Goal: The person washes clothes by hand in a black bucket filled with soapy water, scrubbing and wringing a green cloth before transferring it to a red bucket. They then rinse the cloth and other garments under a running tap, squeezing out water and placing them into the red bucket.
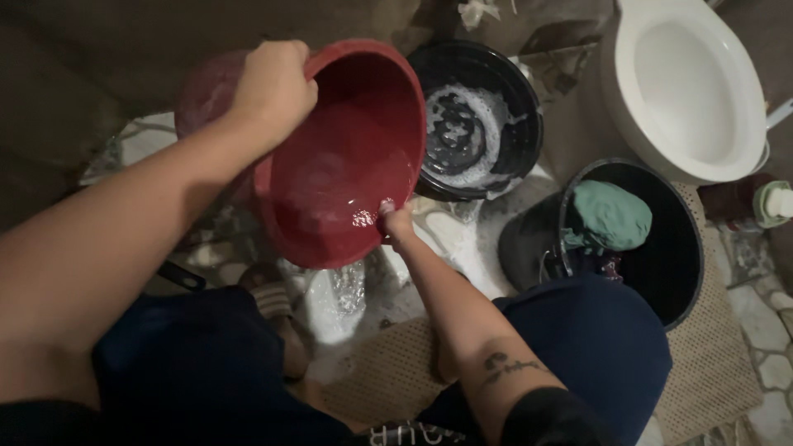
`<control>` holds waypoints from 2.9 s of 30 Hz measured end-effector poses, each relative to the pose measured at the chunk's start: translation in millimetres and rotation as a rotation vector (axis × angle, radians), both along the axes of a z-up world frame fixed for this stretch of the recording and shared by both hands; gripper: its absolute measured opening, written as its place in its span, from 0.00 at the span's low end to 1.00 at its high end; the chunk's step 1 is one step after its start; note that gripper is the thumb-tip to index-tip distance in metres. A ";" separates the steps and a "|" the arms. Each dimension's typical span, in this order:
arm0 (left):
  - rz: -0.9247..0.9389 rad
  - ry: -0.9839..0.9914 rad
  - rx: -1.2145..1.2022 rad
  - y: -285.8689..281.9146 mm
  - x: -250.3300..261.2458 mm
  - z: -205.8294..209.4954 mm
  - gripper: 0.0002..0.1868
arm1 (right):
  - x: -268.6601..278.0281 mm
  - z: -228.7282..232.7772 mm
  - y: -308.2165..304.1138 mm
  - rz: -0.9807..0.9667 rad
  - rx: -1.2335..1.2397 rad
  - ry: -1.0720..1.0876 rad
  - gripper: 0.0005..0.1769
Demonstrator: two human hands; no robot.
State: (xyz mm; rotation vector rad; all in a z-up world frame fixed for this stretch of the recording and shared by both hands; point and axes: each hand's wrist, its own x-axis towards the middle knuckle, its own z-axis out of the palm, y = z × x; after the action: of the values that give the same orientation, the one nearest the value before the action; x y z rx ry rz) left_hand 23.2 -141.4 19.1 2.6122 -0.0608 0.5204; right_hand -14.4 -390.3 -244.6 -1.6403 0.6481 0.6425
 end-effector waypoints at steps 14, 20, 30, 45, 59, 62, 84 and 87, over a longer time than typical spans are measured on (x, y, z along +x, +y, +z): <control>-0.081 0.213 -0.002 -56.8 -19.6 3.1 0.07 | -13.1 -116.5 -21.6 0.059 0.190 0.203 0.11; -0.114 0.240 0.033 -69.3 -23.4 1.4 0.08 | -23.4 -132.3 -20.8 -0.001 0.236 0.054 0.10; -0.154 0.287 -0.045 -76.4 -34.0 -5.0 0.08 | -30.3 -149.2 -18.7 0.008 0.252 0.139 0.08; -0.199 0.493 -0.068 -110.8 -41.1 -8.8 0.10 | -54.6 -163.6 -17.1 -0.185 0.391 0.194 0.03; -0.271 0.445 -0.083 -98.5 -68.8 -22.5 0.10 | -59.5 -156.1 -3.5 -0.061 0.305 0.315 0.11; -0.281 0.367 -0.083 -102.6 -76.6 -18.8 0.10 | -57.5 -155.1 2.5 -0.020 0.394 0.277 0.09; -0.314 0.435 0.034 -134.0 -87.4 42.3 0.11 | -2.4 -57.3 59.9 -0.054 0.821 0.142 0.16; -0.302 0.441 0.054 -140.5 -87.7 40.6 0.11 | -0.4 -53.4 57.2 -0.061 0.796 0.137 0.17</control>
State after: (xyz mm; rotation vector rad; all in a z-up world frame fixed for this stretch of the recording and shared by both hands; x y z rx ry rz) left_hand -64.4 -281.9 59.7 2.6411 -0.3213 -0.1665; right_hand -14.8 -333.1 -298.0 -0.8399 0.4478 0.8375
